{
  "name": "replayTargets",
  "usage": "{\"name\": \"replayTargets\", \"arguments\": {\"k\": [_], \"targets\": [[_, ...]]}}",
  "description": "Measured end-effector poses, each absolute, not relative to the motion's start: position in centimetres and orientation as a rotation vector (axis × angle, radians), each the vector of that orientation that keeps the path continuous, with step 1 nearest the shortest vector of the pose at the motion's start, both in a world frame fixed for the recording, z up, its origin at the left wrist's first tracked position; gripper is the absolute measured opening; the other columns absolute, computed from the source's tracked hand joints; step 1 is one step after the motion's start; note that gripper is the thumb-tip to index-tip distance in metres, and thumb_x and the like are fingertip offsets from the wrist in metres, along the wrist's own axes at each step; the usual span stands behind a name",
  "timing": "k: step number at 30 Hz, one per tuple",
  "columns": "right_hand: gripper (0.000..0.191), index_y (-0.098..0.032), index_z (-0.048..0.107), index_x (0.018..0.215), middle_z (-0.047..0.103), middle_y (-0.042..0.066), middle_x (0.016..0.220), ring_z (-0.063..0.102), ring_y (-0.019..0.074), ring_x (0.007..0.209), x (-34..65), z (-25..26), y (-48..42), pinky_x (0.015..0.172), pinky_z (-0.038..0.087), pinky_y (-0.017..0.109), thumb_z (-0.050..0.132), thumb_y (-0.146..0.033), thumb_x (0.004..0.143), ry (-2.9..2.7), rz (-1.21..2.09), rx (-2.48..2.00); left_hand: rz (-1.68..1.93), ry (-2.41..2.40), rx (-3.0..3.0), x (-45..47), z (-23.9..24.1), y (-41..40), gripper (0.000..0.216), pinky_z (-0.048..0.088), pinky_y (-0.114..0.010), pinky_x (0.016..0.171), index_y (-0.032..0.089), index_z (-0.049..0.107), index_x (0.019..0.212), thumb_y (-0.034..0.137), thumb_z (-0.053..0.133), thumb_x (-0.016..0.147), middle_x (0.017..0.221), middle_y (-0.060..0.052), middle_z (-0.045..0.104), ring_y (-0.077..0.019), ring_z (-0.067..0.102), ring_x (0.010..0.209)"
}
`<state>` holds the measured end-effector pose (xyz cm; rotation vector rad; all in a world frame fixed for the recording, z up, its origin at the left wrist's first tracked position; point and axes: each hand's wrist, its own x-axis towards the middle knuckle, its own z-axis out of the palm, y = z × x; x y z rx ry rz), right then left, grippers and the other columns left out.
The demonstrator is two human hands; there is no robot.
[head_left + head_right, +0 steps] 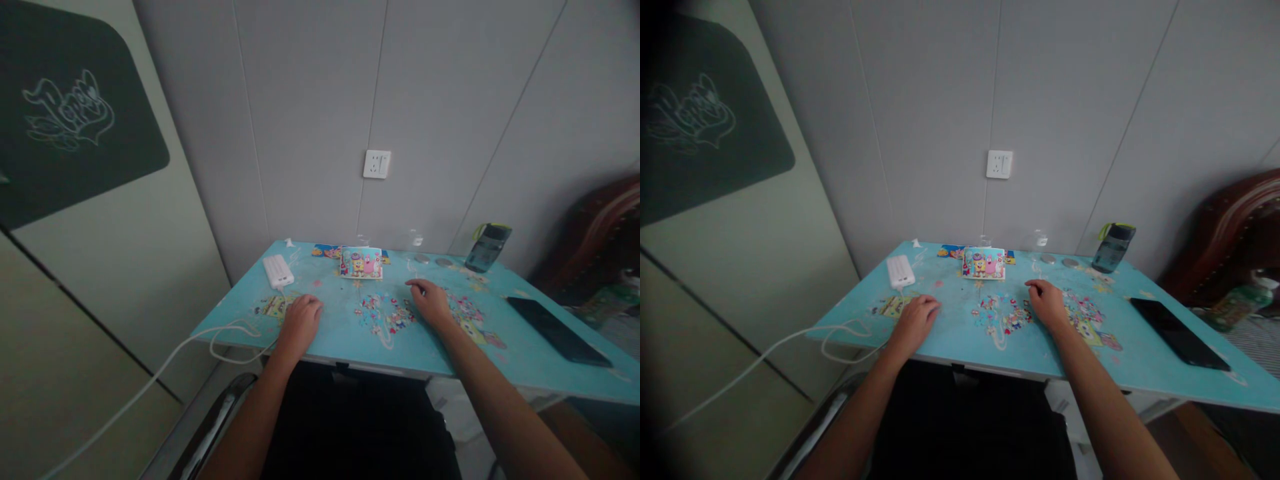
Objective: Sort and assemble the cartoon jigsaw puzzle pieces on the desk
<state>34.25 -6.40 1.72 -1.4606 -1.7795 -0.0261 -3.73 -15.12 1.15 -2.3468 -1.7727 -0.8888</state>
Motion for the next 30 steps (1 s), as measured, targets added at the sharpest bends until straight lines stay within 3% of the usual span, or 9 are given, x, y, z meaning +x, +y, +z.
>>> {"name": "replayTargets", "arguments": {"k": [9, 15, 23, 30], "targets": [[0.035, -0.019, 0.078, 0.1, 0.077, 0.009, 0.099, 0.07, 0.0236, 0.086, 34.1, 1.9, -6.5, 0.083, 0.051, 0.035, 0.047, -0.027, 0.086, -1.796, -0.023, -1.465, -0.938, -1.772, -2.347, -3.9, 1.5, -15.5, 0.014, 0.046, -0.036, 0.096, 0.021, 0.072, 0.097, 0.022, 0.058, 0.094, 0.104, -0.007, 0.066, -0.0224, 0.06, 0.101], [0.035, -0.019, 0.078, 0.1, 0.078, 0.008, 0.097, 0.069, 0.0226, 0.081, 33.9, 2.1, -6.8, 0.08, 0.051, 0.034, 0.047, -0.027, 0.086, -1.794, -0.026, -1.486, -0.936, -1.788, -2.335, -3.9, 1.6, -15.6, 0.042, 0.044, -0.038, 0.1, 0.025, 0.063, 0.129, 0.009, 0.051, 0.093, 0.113, -0.008, 0.064, -0.0229, 0.057, 0.109], [0.036, -0.019, 0.078, 0.1, 0.078, 0.008, 0.095, 0.069, 0.0226, 0.081, 33.7, 2.5, -7.1, 0.081, 0.051, 0.033, 0.046, -0.028, 0.087, -1.813, -0.033, -1.491, -0.949, -1.771, -2.376, -3.7, 2.0, -16.0, 0.013, 0.044, -0.04, 0.101, 0.025, 0.075, 0.099, 0.027, 0.066, 0.09, 0.11, -0.007, 0.064, -0.0236, 0.059, 0.106], [0.036, -0.019, 0.078, 0.102, 0.078, 0.008, 0.097, 0.069, 0.0225, 0.082, 33.8, 2.3, -7.0, 0.08, 0.05, 0.033, 0.046, -0.027, 0.087, -1.832, -0.02, -1.494, -0.998, -1.755, -2.365, -3.6, 2.0, -16.2, 0.014, 0.045, -0.038, 0.099, 0.021, 0.072, 0.089, 0.03, 0.062, 0.093, 0.104, -0.007, 0.065, -0.0227, 0.06, 0.103]]}}
